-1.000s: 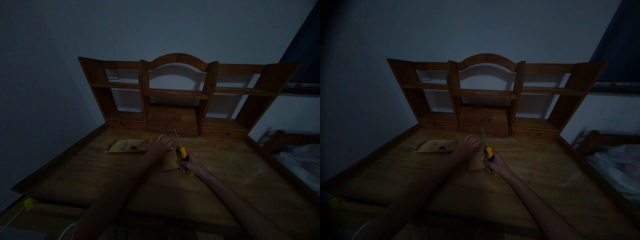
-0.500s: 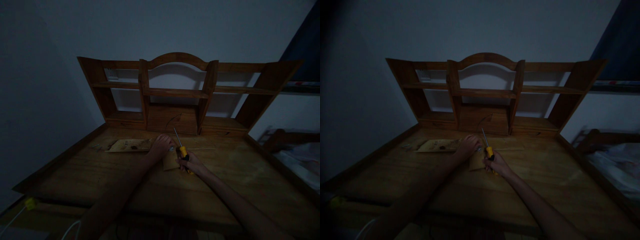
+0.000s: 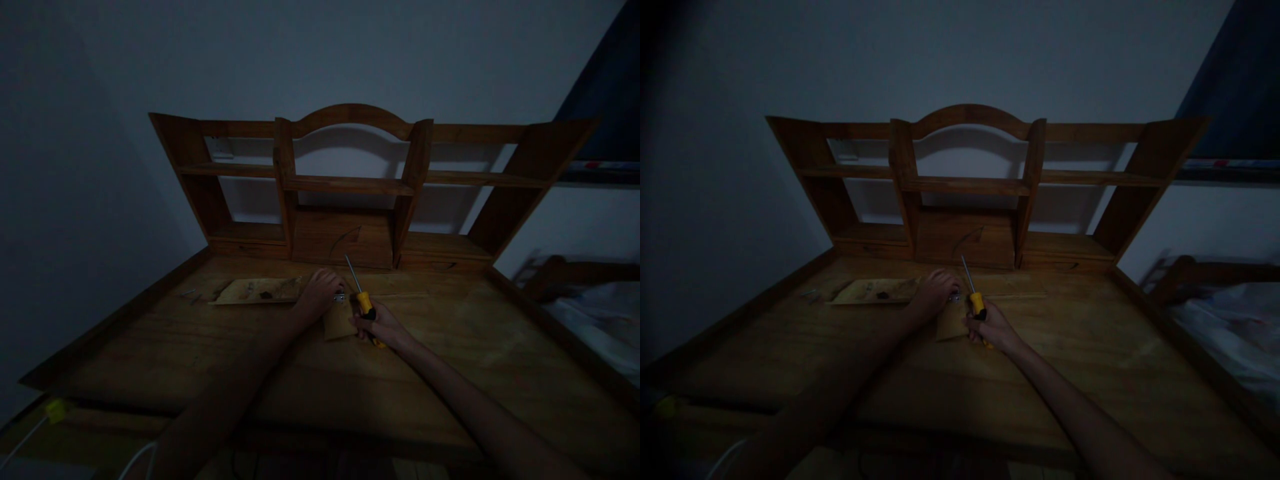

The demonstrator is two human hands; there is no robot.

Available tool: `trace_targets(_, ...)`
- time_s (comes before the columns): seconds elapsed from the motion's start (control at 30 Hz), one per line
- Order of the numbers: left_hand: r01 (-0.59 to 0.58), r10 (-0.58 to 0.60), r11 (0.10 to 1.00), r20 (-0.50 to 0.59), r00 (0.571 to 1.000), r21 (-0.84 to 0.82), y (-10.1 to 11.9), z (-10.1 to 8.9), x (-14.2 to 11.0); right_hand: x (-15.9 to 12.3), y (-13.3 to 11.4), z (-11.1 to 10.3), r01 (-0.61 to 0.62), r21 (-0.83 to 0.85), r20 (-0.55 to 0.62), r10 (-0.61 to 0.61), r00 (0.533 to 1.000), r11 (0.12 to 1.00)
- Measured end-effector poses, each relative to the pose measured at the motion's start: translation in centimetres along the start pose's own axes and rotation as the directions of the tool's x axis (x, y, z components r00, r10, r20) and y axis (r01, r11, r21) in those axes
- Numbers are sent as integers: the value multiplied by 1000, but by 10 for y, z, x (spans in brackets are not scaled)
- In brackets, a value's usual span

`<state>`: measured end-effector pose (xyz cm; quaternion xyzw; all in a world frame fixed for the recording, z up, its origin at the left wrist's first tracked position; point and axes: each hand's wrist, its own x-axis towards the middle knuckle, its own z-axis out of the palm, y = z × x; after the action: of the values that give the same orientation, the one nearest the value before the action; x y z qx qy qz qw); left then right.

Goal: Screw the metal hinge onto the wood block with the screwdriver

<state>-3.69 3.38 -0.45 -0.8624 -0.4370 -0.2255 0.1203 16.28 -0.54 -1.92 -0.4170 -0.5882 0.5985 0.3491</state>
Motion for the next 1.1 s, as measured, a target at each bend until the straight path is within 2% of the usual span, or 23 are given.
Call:
trace_targets(0.17,77,-78,997,-36,996,-20,3,0,1,1,2,-1,25,12,0,-25,1000,1000)
trace_targets(0.3,54,-56,996,-31,998,-70,5,-1,0,2,6,-3,28,-10,4,-28,1000,1000)
trace_targets(0.5,-31,31,999,-2,1000,-44,2,1,-2,5,11,-5,32,-39,20,-31,999,999)
trace_targets(0.67,35,-36,999,-40,999,-41,4,3,1,5,11,-5,37,-29,17,-37,999,999)
trace_targets(0.83,86,-94,991,-78,992,-106,9,-2,1,1,3,-2,20,-18,-2,-20,1000,1000)
trace_targets(1.1,1,-1,1000,-62,998,-1,7,-12,-3,1,3,-2,33,-20,7,-33,999,999)
